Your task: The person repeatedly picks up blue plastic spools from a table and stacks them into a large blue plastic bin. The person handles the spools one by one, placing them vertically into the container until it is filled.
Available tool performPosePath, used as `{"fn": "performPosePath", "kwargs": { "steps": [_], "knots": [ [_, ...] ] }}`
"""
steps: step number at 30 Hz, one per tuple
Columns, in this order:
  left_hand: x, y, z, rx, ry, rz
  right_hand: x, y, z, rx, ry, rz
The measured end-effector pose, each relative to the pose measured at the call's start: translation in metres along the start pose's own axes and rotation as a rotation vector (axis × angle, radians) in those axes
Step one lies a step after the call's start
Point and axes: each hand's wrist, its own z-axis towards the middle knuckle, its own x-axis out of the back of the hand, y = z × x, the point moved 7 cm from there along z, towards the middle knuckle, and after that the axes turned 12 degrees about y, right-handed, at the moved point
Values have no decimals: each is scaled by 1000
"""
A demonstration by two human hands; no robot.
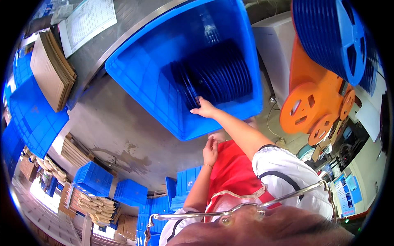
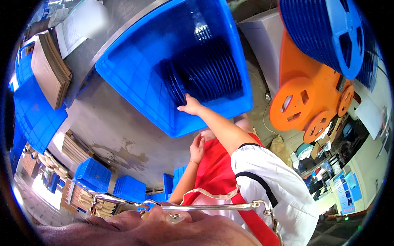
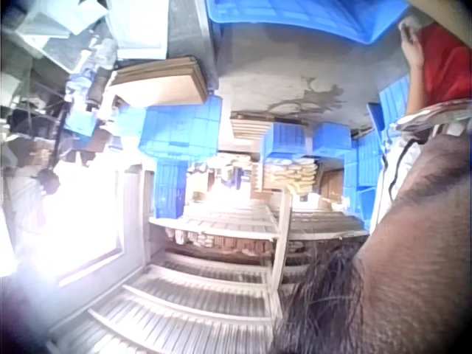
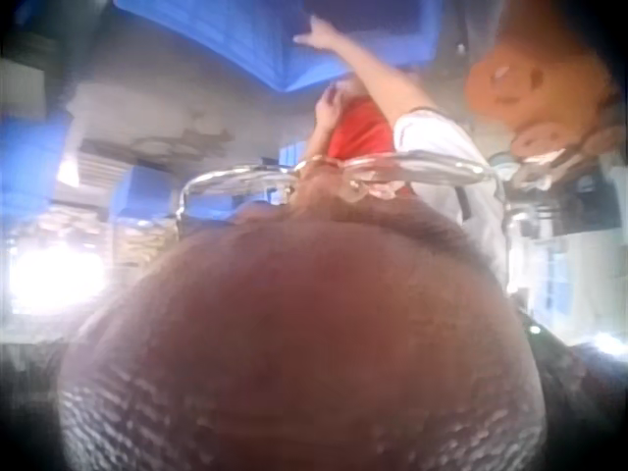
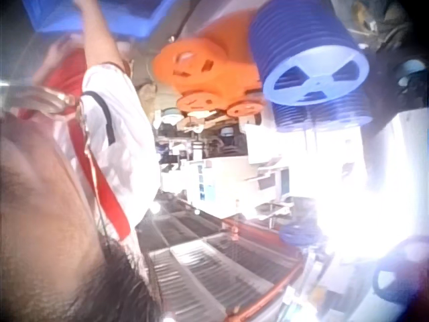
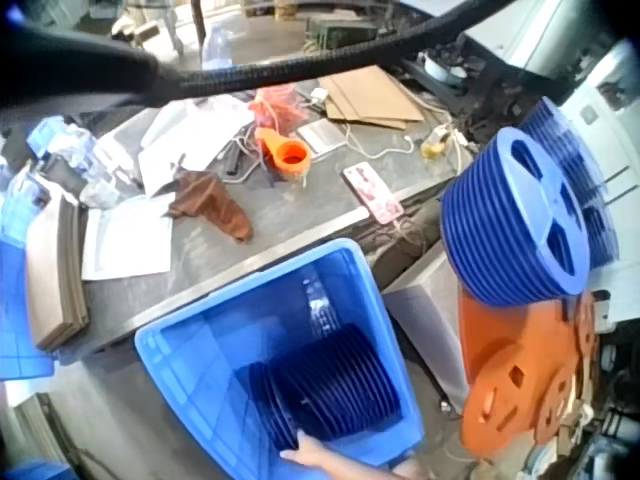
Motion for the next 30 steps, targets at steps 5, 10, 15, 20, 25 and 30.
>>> {"fn": "performPosePath", "kwargs": {
  "steps": [5,10,15,20,25,30],
  "knots": [
    [14,0,-25,23,25,128,35,4,-67,67,-195,-111],
    [2,22,-40,-11,-99,39,163,-44,-137,237,81,-6],
    [12,68,-42,32,-56,-123,387,-194,-221,896,962,-196],
    [30,163,-78,-11,-2,-169,514,-217,-213,717,1336,-442],
    [13,235,-94,-205,-71,-135,541,-197,-193,645,1122,-567],
    [-1,325,-120,-252,-120,-210,550,-238,-311,976,1305,-158]
  ]
}}
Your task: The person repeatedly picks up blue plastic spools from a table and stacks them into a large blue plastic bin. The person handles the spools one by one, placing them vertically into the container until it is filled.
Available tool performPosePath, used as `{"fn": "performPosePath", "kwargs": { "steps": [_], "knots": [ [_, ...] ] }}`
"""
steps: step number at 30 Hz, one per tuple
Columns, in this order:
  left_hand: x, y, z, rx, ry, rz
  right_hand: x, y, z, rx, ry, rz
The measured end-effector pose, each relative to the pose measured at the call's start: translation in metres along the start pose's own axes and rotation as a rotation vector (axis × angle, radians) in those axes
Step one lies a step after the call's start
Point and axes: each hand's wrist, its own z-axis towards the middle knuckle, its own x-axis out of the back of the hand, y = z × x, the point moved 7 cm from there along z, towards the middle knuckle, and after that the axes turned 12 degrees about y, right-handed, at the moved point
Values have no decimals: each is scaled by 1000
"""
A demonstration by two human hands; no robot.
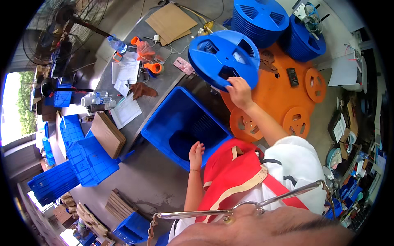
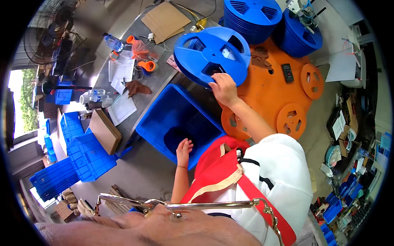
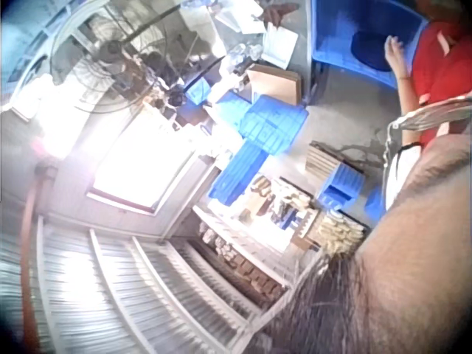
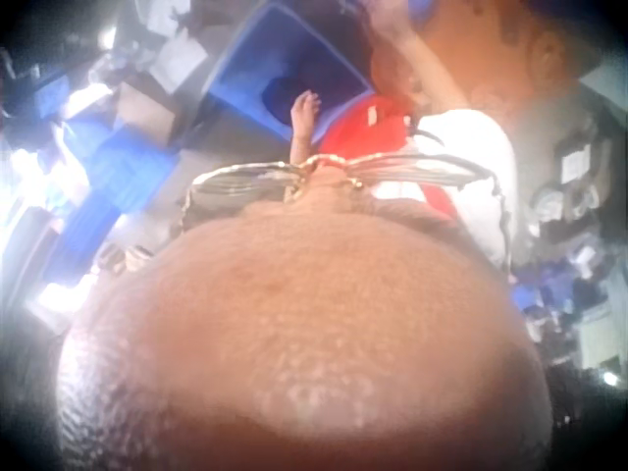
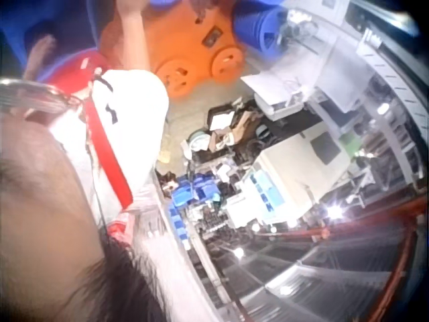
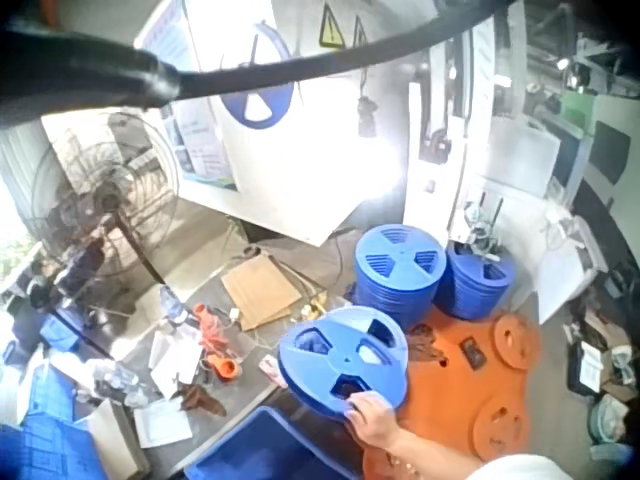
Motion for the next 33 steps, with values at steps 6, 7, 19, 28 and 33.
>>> {"fn": "performPosePath", "kwargs": {
  "steps": [6,7,19,28,33],
  "knots": [
    [-29,106,-6,13,-56,-349,42,29,-28,-1372,189,1232],
    [-36,119,-6,35,-67,-458,39,30,-38,-1465,182,1239],
    [36,167,-48,-36,290,-938,-75,98,-69,-843,-320,543],
    [96,139,-69,-131,326,-881,-115,118,-58,-171,-828,-435],
    [94,150,-72,-234,248,-872,-86,78,-31,54,-341,-134]
  ]
}}
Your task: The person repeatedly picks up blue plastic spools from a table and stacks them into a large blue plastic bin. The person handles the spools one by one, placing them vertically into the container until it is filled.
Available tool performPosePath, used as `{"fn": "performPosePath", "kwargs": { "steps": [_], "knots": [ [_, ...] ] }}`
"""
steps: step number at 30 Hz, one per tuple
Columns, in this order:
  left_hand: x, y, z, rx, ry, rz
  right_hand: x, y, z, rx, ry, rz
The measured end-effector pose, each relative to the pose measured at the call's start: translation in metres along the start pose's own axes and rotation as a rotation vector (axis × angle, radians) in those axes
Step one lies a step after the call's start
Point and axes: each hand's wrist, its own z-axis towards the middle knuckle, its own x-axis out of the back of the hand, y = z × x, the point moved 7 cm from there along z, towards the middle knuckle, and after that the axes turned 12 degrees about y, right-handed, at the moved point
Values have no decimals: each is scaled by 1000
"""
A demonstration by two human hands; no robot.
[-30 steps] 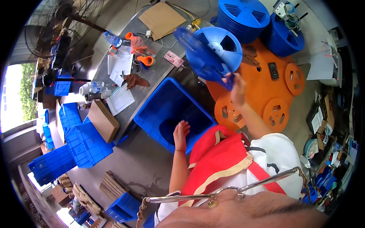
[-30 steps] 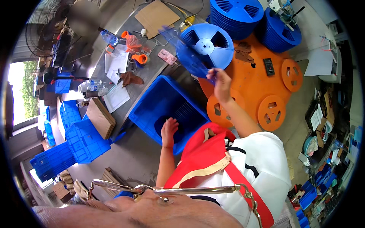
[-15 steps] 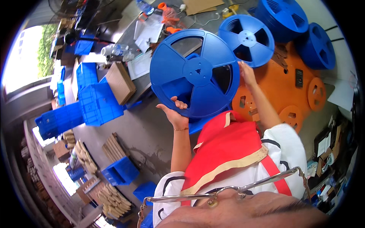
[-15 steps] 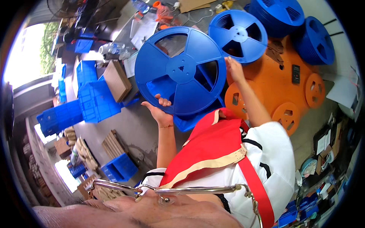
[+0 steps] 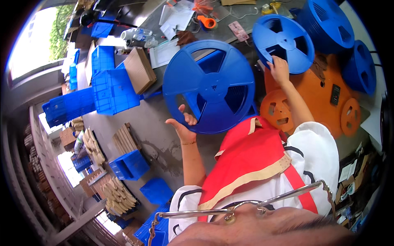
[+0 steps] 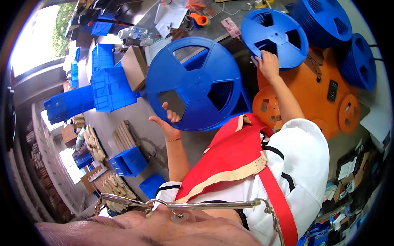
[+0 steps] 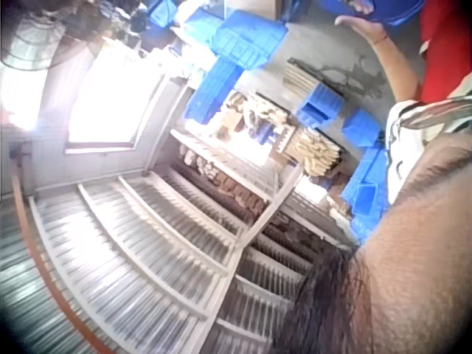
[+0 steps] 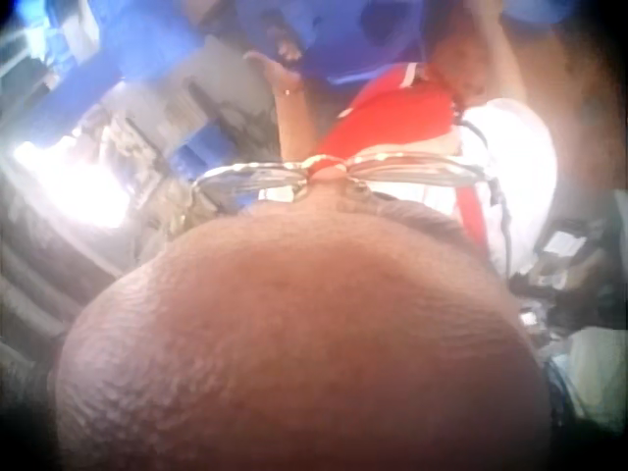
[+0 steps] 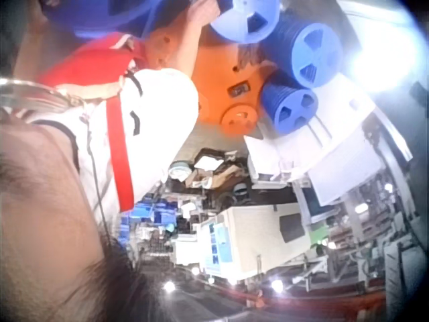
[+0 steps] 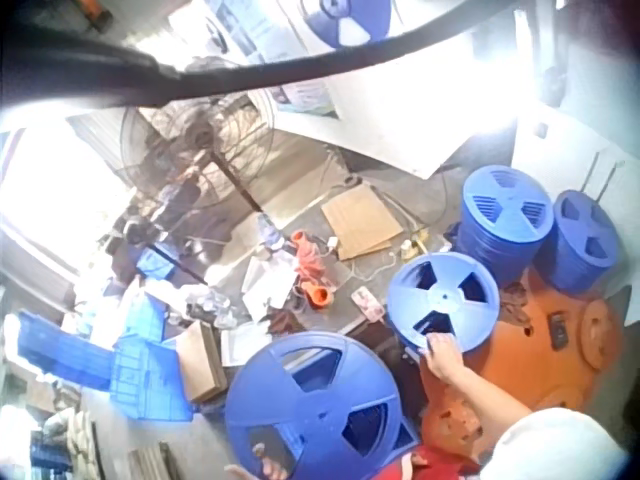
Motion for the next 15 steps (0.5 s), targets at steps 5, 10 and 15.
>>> {"fn": "performPosePath", "kwargs": {
  "steps": [5,10,15],
  "knots": [
    [-10,-11,1,-4,58,316,115,-33,11,-245,410,455],
    [-17,-34,8,16,131,297,121,-14,-27,-1165,334,1506],
    [-43,-41,6,2,-21,366,87,-43,-77,-1440,52,1905]
  ]
}}
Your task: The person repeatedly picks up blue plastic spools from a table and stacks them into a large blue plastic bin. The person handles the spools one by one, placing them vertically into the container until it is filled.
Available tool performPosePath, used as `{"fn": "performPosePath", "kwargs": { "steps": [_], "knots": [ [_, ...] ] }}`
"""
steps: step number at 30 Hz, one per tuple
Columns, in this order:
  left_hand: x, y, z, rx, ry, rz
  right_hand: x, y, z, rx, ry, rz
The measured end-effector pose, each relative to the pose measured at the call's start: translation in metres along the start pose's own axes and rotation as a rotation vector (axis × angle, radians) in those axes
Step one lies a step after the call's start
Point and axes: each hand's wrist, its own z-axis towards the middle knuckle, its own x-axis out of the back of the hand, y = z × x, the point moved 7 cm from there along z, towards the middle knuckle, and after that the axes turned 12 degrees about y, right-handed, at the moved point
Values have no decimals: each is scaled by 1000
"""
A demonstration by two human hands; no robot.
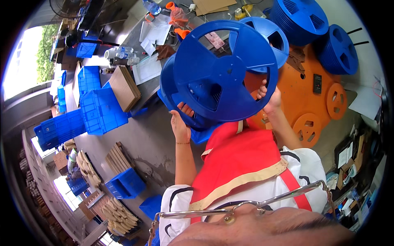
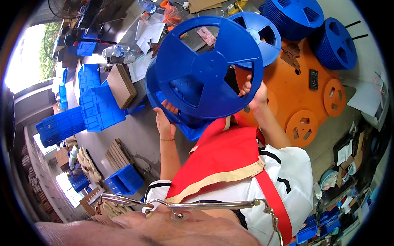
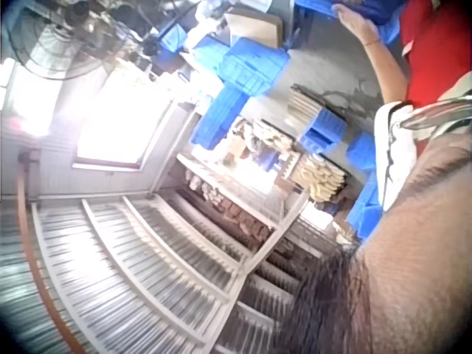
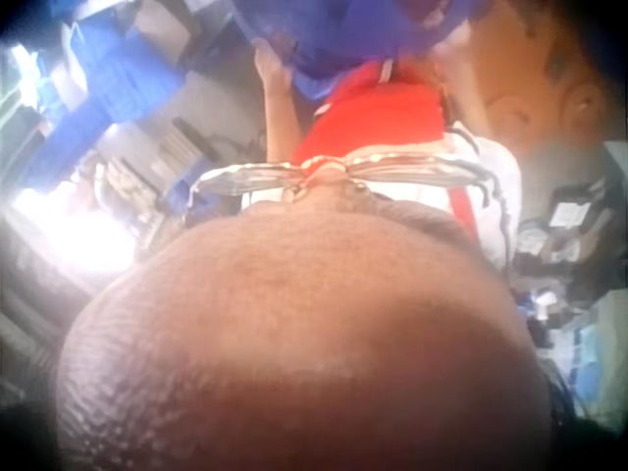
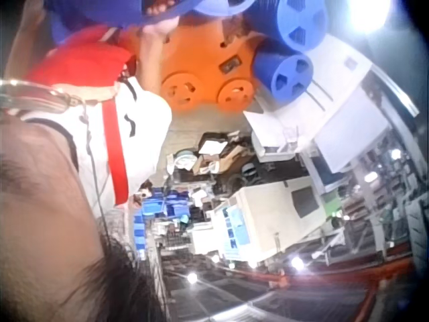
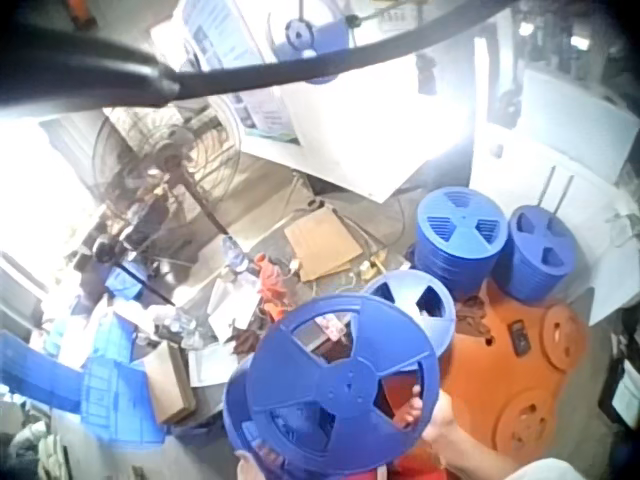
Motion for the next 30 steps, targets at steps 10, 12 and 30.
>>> {"fn": "performPosePath", "kwargs": {
  "steps": [10,12,30],
  "knots": [
    [4,12,-27,-24,52,-28,24,27,19,221,149,-671],
    [13,7,-27,15,131,-118,36,16,62,425,168,-759],
    [54,-24,-43,164,233,-155,-61,-27,19,1621,-174,-1443]
  ]
}}
